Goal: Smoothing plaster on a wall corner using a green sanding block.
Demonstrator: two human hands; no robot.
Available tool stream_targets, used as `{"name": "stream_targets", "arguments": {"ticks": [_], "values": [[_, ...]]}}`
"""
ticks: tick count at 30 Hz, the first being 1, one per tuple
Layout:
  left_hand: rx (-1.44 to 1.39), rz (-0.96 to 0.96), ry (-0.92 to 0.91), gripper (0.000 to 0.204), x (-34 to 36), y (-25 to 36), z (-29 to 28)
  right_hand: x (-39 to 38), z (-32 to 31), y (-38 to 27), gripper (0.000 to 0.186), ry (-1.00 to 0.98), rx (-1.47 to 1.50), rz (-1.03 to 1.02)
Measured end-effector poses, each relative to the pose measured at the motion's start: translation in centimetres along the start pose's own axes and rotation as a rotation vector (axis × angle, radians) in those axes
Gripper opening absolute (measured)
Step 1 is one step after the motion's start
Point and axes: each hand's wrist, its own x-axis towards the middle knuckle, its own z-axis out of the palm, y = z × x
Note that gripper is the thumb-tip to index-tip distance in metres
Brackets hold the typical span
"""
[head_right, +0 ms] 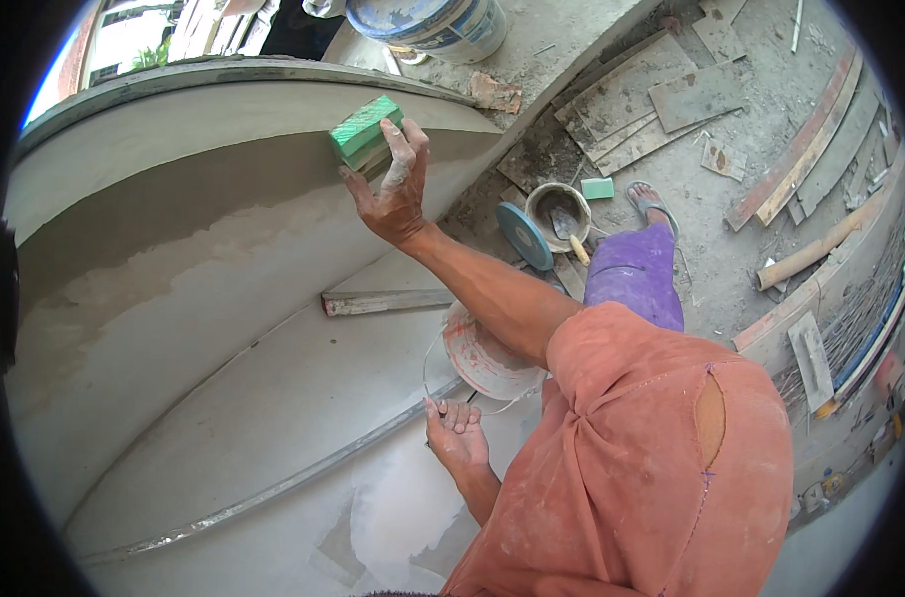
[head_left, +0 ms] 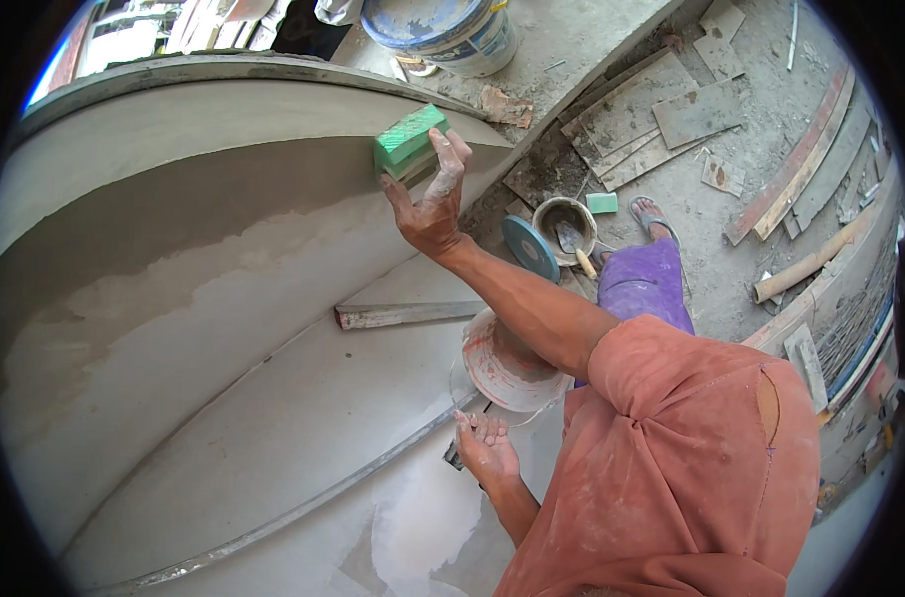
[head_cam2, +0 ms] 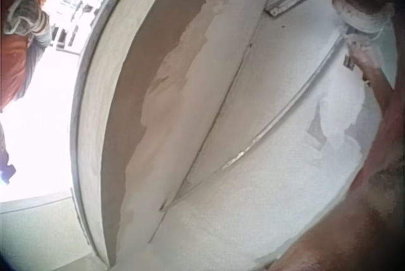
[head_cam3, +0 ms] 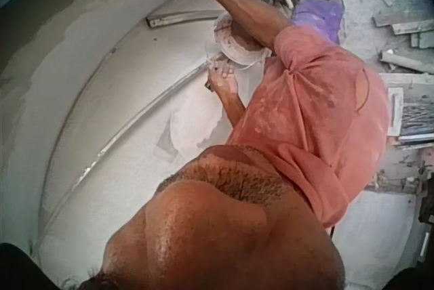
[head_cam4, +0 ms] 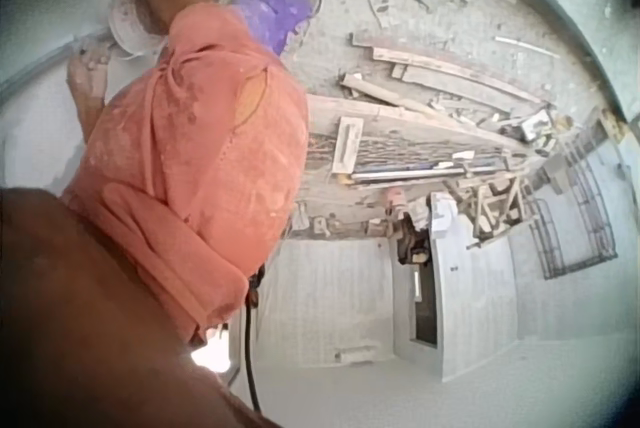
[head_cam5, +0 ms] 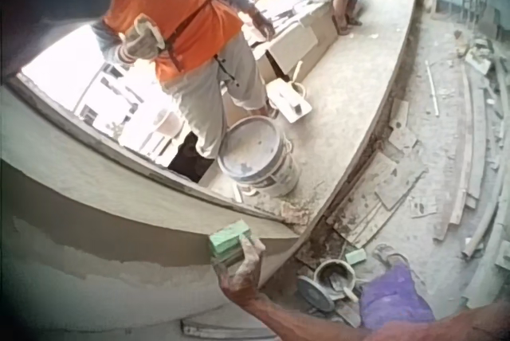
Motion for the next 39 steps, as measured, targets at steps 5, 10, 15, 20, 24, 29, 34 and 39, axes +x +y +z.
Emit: {"name": "stream_targets", "arguments": {"ticks": [5,10,15,20,24,29,34,39], "values": [[0.021,-0.024,0.018,0.033,0.4,-0.6,-0.1,-5.1,0.5,4.1,0.083,-0.034,-0.073,0.097],[0.063,-0.067,0.041,0.033,0.7,-0.9,0.9,-9.8,-1.5,7.5,0.078,-0.205,-0.168,0.481],[0.060,-0.032,0.079,0.033,0.8,-1.1,-0.7,-1.2,0.6,-0.3,0.079,-0.027,0.006,0.185],[0.034,-0.026,0.103,0.033,0.7,-1.4,0.6,-4.8,1.1,2.8,0.078,-0.006,-0.025,0.230],[0.066,-0.034,0.105,0.033,0.2,-1.5,0.8,-7.7,-3.0,2.8,0.075,-0.198,-0.097,0.771],[0.036,-0.047,0.063,0.033,0.2,-3.0,0.5,0.5,-1.9,-0.9,0.077,-0.067,0.021,0.345],[-0.014,-0.063,0.083,0.032,-0.1,-3.8,0.5,0.3,1.8,-0.8,0.077,0.058,0.027,0.240],[0.060,-0.135,0.030,0.031,1.0,-5.3,0.5,-7.6,-0.4,3.3,0.078,-0.060,-0.076,0.522]]}}
